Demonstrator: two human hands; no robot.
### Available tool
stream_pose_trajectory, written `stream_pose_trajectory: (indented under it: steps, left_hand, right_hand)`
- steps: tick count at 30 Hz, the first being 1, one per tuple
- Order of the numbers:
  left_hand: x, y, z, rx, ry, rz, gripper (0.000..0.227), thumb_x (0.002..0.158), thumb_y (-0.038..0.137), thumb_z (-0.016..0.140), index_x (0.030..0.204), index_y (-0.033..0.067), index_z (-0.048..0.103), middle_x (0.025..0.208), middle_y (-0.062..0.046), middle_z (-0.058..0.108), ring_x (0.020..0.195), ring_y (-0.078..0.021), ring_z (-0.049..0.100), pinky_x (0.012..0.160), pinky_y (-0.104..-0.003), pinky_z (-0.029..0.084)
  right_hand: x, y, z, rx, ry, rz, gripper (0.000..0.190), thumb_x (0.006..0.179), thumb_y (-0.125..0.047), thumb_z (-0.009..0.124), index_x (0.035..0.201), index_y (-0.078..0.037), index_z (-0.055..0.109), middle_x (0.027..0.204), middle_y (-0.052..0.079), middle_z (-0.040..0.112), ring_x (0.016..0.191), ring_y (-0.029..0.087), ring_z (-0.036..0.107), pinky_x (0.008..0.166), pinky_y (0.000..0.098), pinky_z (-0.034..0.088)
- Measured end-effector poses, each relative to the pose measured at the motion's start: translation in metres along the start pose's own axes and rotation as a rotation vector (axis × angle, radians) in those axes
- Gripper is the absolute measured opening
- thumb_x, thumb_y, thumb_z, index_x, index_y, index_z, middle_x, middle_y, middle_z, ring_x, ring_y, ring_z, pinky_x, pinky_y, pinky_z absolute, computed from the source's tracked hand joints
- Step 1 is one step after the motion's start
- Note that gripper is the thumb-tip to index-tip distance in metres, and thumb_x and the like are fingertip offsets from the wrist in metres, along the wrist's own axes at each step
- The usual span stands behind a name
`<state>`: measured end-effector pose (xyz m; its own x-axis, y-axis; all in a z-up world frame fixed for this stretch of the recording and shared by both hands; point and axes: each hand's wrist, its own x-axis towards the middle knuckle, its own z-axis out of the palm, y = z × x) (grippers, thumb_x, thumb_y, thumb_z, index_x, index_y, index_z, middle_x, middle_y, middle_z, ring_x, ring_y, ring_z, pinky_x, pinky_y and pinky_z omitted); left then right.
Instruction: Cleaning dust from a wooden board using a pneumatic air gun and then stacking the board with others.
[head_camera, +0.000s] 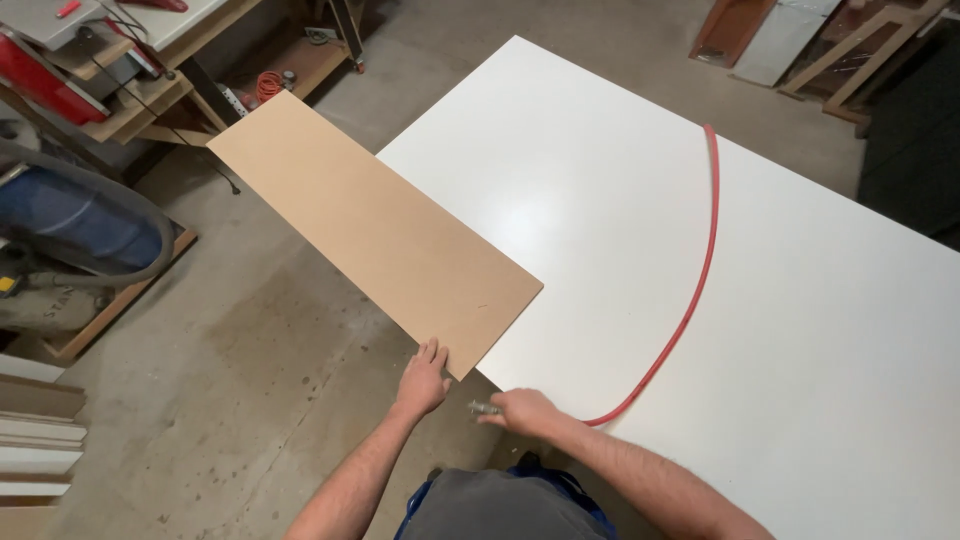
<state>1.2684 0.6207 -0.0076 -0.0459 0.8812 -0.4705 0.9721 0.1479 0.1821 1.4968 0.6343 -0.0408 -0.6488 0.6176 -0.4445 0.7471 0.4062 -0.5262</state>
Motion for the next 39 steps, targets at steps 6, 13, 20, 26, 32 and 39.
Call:
stream_pose_trajectory:
  steps: [6, 13, 20, 26, 32, 39]
  left_hand:
    - [-0.01, 0.012, -0.011, -0.039, -0.026, -0.033, 0.066, 0.101, 0.026, 0.062, 0.16, 0.0075, 0.037, 0.17, -0.016, 0.025, 0.159, -0.0312, 0.021, 0.128, -0.044, 0.026]
    - [-0.016, 0.023, -0.023, -0.048, -0.04, -0.076, 0.067, 0.102, 0.026, 0.061, 0.161, 0.0074, 0.035, 0.17, -0.016, 0.023, 0.16, -0.0302, 0.019, 0.129, -0.042, 0.025]
    - [-0.02, 0.024, -0.019, -0.062, -0.052, -0.108, 0.067, 0.102, 0.026, 0.061, 0.161, 0.0069, 0.035, 0.171, -0.015, 0.023, 0.16, -0.0293, 0.02, 0.13, -0.039, 0.024]
    - [-0.01, 0.026, -0.024, -0.064, -0.039, -0.084, 0.066, 0.102, 0.026, 0.062, 0.16, 0.0067, 0.036, 0.17, -0.016, 0.023, 0.159, -0.0311, 0.02, 0.129, -0.04, 0.025]
    - [-0.018, 0.03, -0.027, -0.086, -0.05, -0.091, 0.064, 0.103, 0.025, 0.06, 0.16, 0.0065, 0.037, 0.17, -0.016, 0.024, 0.159, -0.0311, 0.022, 0.13, -0.04, 0.025]
    - [-0.018, 0.032, -0.029, -0.072, -0.034, -0.083, 0.062, 0.104, 0.026, 0.06, 0.159, 0.008, 0.038, 0.169, -0.015, 0.026, 0.158, -0.0299, 0.023, 0.13, -0.039, 0.025]
  right_hand:
    - [0.046, 0.165, -0.087, 0.343, 0.566, 0.65, 0.064, 0.1, -0.077, 0.044, 0.107, -0.02, 0.072, 0.095, 0.009, 0.077, 0.101, 0.03, 0.074, 0.086, 0.0451, 0.058]
    - [-0.012, 0.034, -0.043, -0.022, -0.093, -0.069, 0.05, 0.098, -0.063, 0.054, 0.108, -0.018, 0.07, 0.101, 0.016, 0.075, 0.102, 0.043, 0.07, 0.086, 0.0536, 0.056]
    - [0.014, 0.115, -0.081, 0.182, 0.369, 0.271, 0.055, 0.101, -0.056, 0.045, 0.119, -0.012, 0.072, 0.117, 0.018, 0.074, 0.116, 0.041, 0.067, 0.098, 0.0533, 0.053]
    - [-0.025, 0.079, -0.08, 0.198, 0.016, 0.222, 0.059, 0.095, -0.068, 0.051, 0.111, -0.016, 0.075, 0.108, 0.017, 0.076, 0.112, 0.042, 0.069, 0.092, 0.0521, 0.055]
    - [-0.007, 0.099, -0.063, 0.208, 0.199, 0.376, 0.051, 0.093, -0.058, 0.055, 0.117, -0.017, 0.073, 0.111, 0.017, 0.075, 0.116, 0.039, 0.068, 0.097, 0.0505, 0.053]
    - [0.048, 0.092, -0.096, 0.353, 0.323, 0.367, 0.065, 0.099, -0.072, 0.044, 0.116, -0.014, 0.07, 0.107, 0.021, 0.075, 0.112, 0.042, 0.069, 0.097, 0.054, 0.053]
